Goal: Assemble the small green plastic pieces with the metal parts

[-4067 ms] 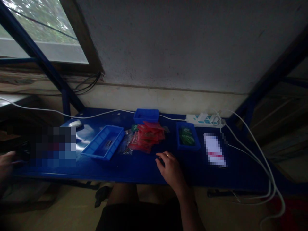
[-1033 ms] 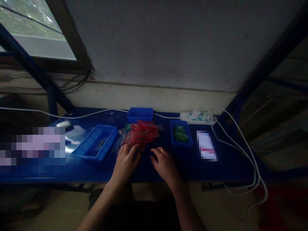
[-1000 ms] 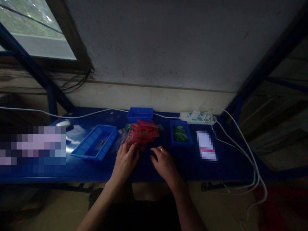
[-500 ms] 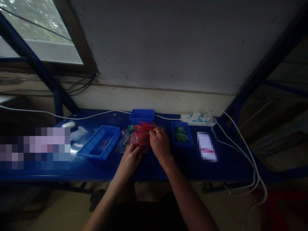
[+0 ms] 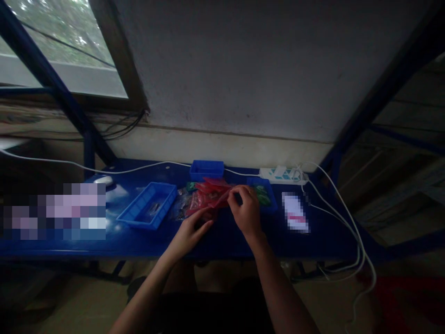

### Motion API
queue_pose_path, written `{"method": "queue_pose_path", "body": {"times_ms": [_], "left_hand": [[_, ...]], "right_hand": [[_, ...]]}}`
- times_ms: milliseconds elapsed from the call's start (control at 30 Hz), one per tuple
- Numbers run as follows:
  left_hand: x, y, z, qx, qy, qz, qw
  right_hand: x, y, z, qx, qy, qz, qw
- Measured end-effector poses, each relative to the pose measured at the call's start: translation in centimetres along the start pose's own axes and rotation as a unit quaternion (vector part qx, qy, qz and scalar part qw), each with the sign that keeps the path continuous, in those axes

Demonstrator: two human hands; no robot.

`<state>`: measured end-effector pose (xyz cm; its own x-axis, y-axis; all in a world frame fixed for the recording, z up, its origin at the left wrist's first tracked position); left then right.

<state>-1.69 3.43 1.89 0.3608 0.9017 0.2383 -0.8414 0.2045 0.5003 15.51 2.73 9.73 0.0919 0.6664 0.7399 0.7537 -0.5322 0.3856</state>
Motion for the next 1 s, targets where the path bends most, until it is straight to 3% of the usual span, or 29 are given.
{"method": "queue_pose_path", "body": {"times_ms": [167,333,500,700,833,1000], "left_hand": [[0.0,0.1,0.0,-0.028,0.009,0.012,0.999],[-0.1,0.3,0.5,-0.008,-0.008,-0.005,1.000],[-0.1,0.6,0.5,0.012,-0.019,0.006,1.000],[0.0,0.6,0.1,0.001,-0.032,0.038,0.999],[0.1,0.6,-0.1,-0.022,-0.022,0.055,0.998],[0.2,0.4,-0.4,-0.040,0.013,0.041,0.998]], "right_hand": [[-2.5,-1.0,1.0,0.164,-0.160,-0.077,0.970],[-5.2,-2.1,2.8,0.260,-0.238,-0.101,0.930],[-5.6,-1.9,4.1,0.230,-0.209,-0.038,0.950],[-6.7,-2.6,3.8,0.249,-0.227,-0.130,0.933],[-7.0,-2.4,3.8,0.238,-0.244,-0.118,0.933],[-7.3,-2.0,4.0,0.306,-0.279,-0.102,0.904]]}}
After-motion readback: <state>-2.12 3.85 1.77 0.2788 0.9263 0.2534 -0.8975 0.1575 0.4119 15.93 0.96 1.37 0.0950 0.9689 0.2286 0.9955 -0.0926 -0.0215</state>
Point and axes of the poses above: each hand's wrist, its own x-axis towards the middle knuckle, its own y-axis out of the back of the hand, z = x × y, the point moved 4 cm from there along x, towards the middle knuckle, and after that the axes turned 7 degrees about x, right-handed, at the moved point
